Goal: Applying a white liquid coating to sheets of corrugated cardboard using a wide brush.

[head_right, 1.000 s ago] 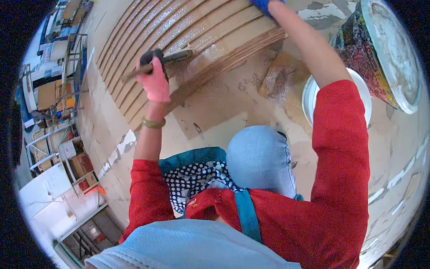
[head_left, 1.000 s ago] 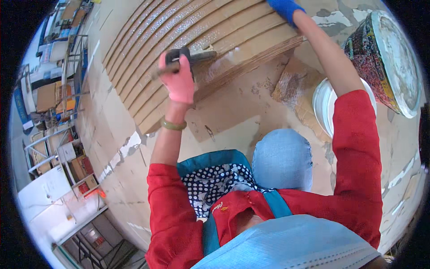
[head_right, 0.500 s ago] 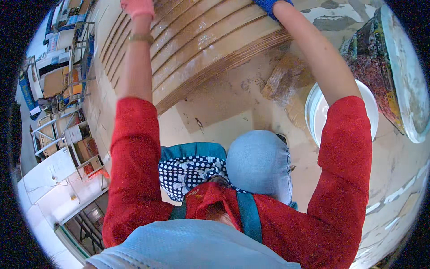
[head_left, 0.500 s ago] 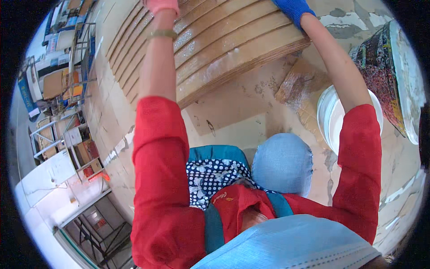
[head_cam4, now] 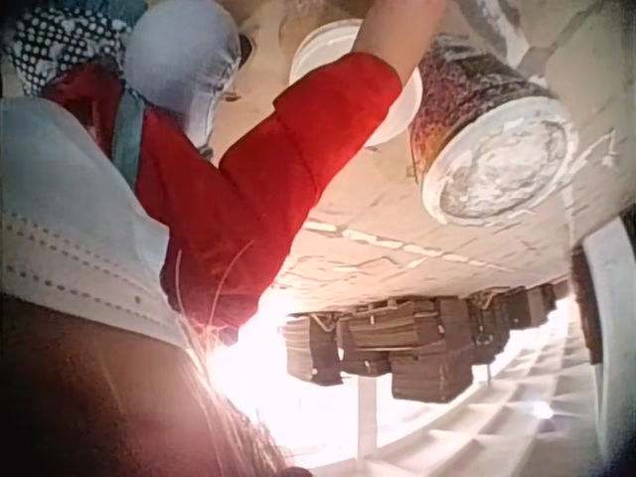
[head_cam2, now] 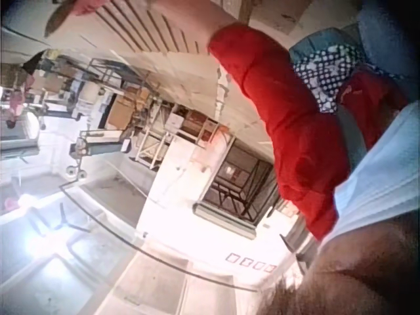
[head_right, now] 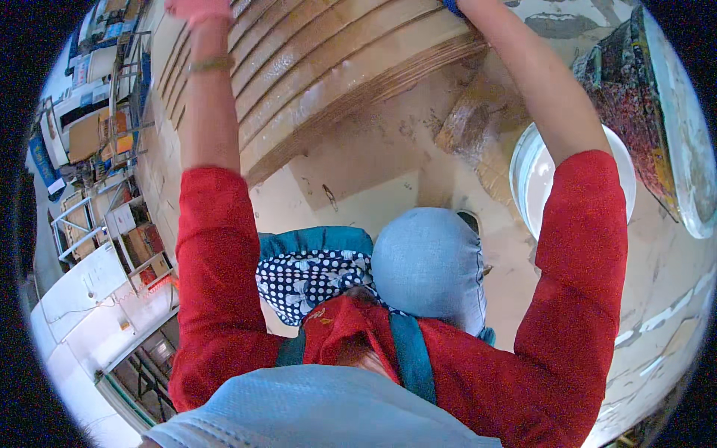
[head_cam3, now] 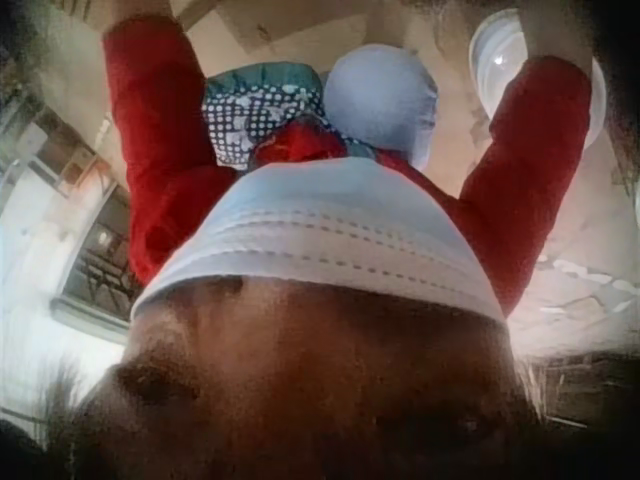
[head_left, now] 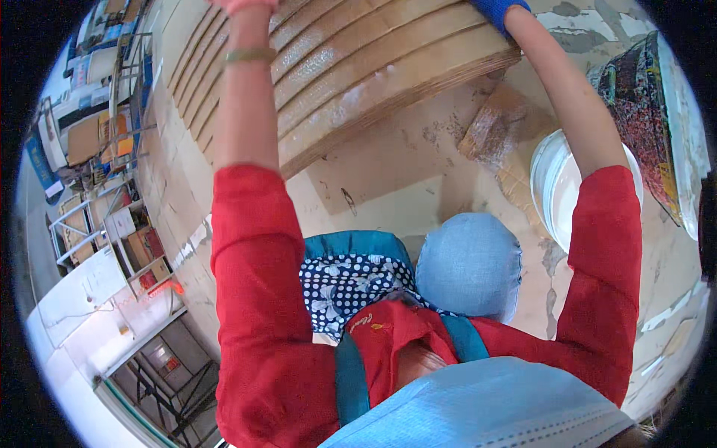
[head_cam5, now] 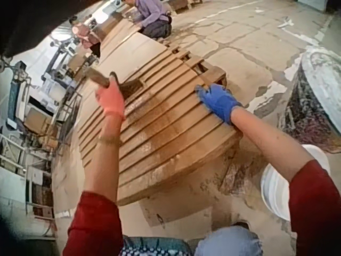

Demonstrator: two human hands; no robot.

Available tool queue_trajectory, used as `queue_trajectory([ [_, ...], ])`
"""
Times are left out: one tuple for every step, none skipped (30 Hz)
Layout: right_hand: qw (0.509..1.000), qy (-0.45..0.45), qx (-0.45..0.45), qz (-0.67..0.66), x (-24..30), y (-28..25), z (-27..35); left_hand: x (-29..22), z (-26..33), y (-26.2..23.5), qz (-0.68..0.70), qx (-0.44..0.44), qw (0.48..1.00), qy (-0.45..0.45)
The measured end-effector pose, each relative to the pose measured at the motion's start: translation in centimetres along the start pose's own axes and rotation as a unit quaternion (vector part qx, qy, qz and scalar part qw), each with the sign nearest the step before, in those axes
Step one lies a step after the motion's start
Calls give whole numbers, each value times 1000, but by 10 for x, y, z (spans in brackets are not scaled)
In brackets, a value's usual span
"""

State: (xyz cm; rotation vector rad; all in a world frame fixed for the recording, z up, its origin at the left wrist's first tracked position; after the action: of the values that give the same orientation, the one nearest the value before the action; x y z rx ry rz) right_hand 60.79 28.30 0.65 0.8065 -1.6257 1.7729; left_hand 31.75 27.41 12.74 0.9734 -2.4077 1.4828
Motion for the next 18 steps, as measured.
queue_trajectory([
  [997, -64, -2, -44, 56, 9, 8, 88, -31, 28, 209, -292, 928, -95],
  [998, -55, -23, -25, 36, 10, 4, 39, -16, 40, 59, -184, 980, -48],
  [999, -36, -20, -6, 16, 14, 0, 5, 6, 53, -96, -72, 993, 10],
  [999, 12, -28, 18, -29, -1, -5, -51, 35, 7, 93, 129, 936, 315],
  [1000, 2, -18, 4, -8, -2, -1, -34, 56, -9, 81, 129, 940, 306],
  [1000, -23, -8, -10, 5, 1, 1, -23, 81, -19, 329, 40, 927, 176],
  [1000, -16, -8, -2, 0, 2, 1, -24, 111, -21, 562, -49, 825, 35],
  [1000, -14, -13, 9, -1, 1, -1, -28, 142, -39, 577, -43, 816, -10],
  [1000, -15, -17, 15, 2, 2, -3, -23, 171, -60, 586, -39, 808, -56],
  [1000, -18, -13, 11, 6, 5, -2, -16, 198, -73, 542, -36, 838, -50],
  [999, -30, -10, -2, 8, 6, -1, -10, 219, -78, 499, -30, 865, -43],
  [999, -40, -9, -13, 7, 6, 0, -5, 232, -75, 500, -28, 865, -42],
  [999, -38, -9, -13, 5, 6, -1, -1, 241, -69, 585, -5, 810, -39],
  [1000, -27, 4, -2, 3, 7, -4, 0, 242, -69, 664, 18, 746, -36],
  [1000, -16, 17, 8, 0, 8, -6, -1, 238, -69, 666, 19, 745, -35],
  [1000, -14, 16, 9, -5, 6, -7, 3, 230, -70, 659, -33, 749, -58],
  [999, -33, 6, -6, -2, 6, -3, 8, 222, -78, 646, -84, 754, -83],
  [999, -50, -5, -20, -1, 5, 1, 6, 206, -86, 677, -71, 723, -118],
])
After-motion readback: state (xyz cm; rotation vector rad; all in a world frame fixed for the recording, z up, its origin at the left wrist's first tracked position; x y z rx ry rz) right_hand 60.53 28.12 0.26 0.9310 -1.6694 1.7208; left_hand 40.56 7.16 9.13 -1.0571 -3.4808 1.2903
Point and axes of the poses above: each hand's wrist, its own z-axis away from the middle knuckle, its own y-axis out of the palm, x = y × z, the point moved 5 cm from there along -z, towards the middle knuckle, and after that the axes turned 2 degrees about y, right-handed, at the moved point
